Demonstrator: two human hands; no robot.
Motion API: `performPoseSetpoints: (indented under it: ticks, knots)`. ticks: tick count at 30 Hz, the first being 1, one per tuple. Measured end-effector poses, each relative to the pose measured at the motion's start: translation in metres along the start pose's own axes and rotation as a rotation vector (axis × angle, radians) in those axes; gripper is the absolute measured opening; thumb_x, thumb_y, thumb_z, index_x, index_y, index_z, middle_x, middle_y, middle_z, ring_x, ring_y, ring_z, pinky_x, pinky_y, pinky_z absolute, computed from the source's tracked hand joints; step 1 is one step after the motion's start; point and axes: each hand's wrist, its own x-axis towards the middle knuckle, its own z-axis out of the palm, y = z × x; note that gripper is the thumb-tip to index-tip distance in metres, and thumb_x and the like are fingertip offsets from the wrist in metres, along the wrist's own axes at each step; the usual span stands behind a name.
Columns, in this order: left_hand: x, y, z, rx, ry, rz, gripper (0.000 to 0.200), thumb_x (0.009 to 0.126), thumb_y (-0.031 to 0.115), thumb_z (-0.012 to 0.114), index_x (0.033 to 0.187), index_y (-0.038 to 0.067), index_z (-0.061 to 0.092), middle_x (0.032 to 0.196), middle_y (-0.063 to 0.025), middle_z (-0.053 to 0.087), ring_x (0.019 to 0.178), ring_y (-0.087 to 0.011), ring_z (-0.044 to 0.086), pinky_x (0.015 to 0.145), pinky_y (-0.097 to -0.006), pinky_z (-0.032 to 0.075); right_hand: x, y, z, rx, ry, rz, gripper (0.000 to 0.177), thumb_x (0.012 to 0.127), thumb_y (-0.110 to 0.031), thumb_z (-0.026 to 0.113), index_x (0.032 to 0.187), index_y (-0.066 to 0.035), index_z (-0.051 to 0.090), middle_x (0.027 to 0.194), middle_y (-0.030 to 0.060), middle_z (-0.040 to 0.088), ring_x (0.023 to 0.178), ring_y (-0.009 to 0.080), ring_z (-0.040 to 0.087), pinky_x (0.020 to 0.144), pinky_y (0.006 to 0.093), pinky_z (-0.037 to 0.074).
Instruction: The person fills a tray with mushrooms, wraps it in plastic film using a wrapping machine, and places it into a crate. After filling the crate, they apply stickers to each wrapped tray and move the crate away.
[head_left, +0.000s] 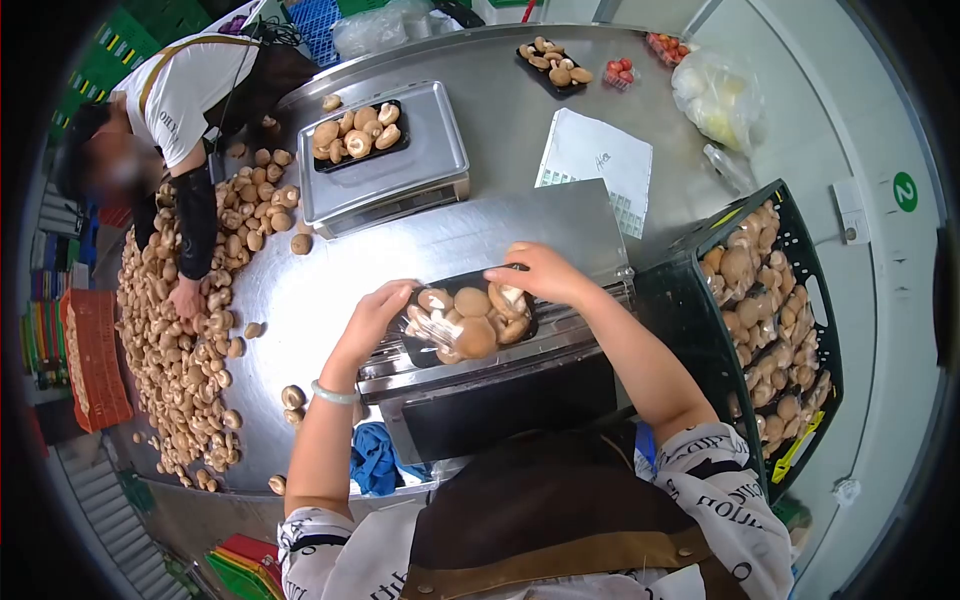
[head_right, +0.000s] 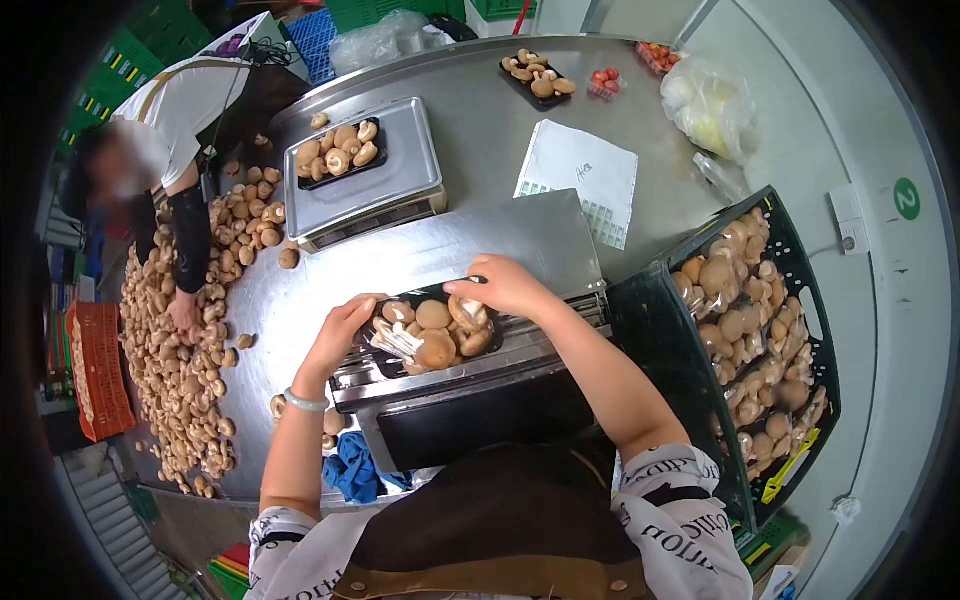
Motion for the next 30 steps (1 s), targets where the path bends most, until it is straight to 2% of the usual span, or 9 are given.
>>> performPoseSetpoints:
  ticks: [2,6,7,15,20,22,24,25,30]
  knots:
    - [-0.014,0.000,0.003,-0.023,0.044,-0.006,0.036,0.100,0.027,0.050,0.113,-0.005,0.063,0.113,-0.0083,0.062,0.104,-0.0163,0.055,0.092,-0.0282,0.042,-0.013,0.000,-0.003,0.096,-0.020,0.027,0.040,0.093,-0.039,0.059,0.093,0.001,0.066,0.079,0.0130,0.059,0.074,0.0229,0.056,0.071,0.0353,0.044]
    - [-0.026,0.006,0.028,0.373,0.309,0.207,0.033,0.099,0.025,0.049,0.091,-0.005,0.060,0.074,-0.0158,0.057,0.069,-0.0204,0.055,0.067,-0.0343,0.044,-0.042,-0.010,0.015,0.275,0.230,0.033,0.036,0.096,-0.034,0.054,0.096,0.001,0.062,0.079,0.0140,0.061,0.074,0.0229,0.056,0.070,0.0346,0.044]
    - [-0.030,0.013,0.041,0.379,0.426,0.407,0.033,0.099,0.023,0.048,0.083,-0.005,0.055,0.062,-0.0165,0.045,0.056,-0.0215,0.043,0.057,-0.0355,0.039,-0.046,-0.016,0.014,0.285,0.278,0.011,0.037,0.096,-0.034,0.054,0.097,0.001,0.062,0.079,0.0158,0.061,0.073,0.0265,0.057,0.069,0.0358,0.044]
    - [-0.131,0.074,0.070,0.197,0.363,0.270,0.035,0.102,0.023,0.045,0.077,0.001,0.055,0.067,0.0049,0.046,0.063,-0.0043,0.037,0.054,-0.0246,0.032,-0.129,-0.081,-0.016,0.366,0.275,-0.015,0.036,0.096,-0.031,0.053,0.092,0.004,0.059,0.068,0.0125,0.055,0.064,0.0154,0.048,0.063,0.0321,0.042]
    - [-0.161,0.011,0.099,0.029,0.282,0.037,0.035,0.100,0.028,0.052,0.094,-0.004,0.064,0.076,-0.0010,0.060,0.074,-0.0068,0.050,0.066,-0.0261,0.044,-0.187,-0.069,0.014,0.418,0.090,0.254,0.036,0.099,-0.032,0.050,0.094,0.003,0.060,0.073,0.0067,0.060,0.072,0.0145,0.057,0.068,0.0311,0.045]
    - [-0.148,-0.041,0.110,0.179,0.315,0.038,0.037,0.098,0.031,0.054,0.094,-0.004,0.064,0.076,-0.0110,0.065,0.071,-0.0161,0.058,0.066,-0.0319,0.046,-0.194,-0.051,0.030,0.404,-0.023,0.485,0.040,0.098,-0.036,0.050,0.093,0.003,0.060,0.071,0.0123,0.060,0.071,0.0205,0.062,0.067,0.0352,0.046]
    - [-0.134,-0.065,0.119,0.381,0.347,-0.058,0.038,0.096,0.034,0.056,0.094,-0.004,0.064,0.076,-0.0236,0.063,0.071,-0.0330,0.063,0.066,-0.0379,0.047,-0.192,0.014,0.077,0.187,0.221,0.141,0.041,0.097,-0.036,0.049,0.090,0.003,0.059,0.077,0.0220,0.062,0.072,0.0354,0.063,0.066,0.0431,0.046]
    - [-0.126,-0.080,0.125,0.440,0.393,0.031,0.039,0.095,0.034,0.057,0.088,-0.004,0.062,0.074,-0.0281,0.060,0.070,-0.0432,0.060,0.062,-0.0425,0.046,-0.190,0.038,0.094,0.211,0.269,0.181,0.040,0.097,-0.037,0.049,0.090,0.002,0.060,0.078,0.0226,0.062,0.074,0.0370,0.063,0.066,0.0441,0.046]
    - [-0.132,-0.101,0.140,0.423,0.557,0.099,0.021,0.093,0.020,0.061,0.092,0.000,0.057,0.066,-0.0120,0.058,0.057,-0.0228,0.053,0.056,-0.0360,0.043,-0.211,0.055,0.103,0.308,0.285,0.455,0.026,0.094,-0.027,0.056,0.093,-0.001,0.057,0.078,0.0152,0.063,0.073,0.0252,0.061,0.065,0.0371,0.044]
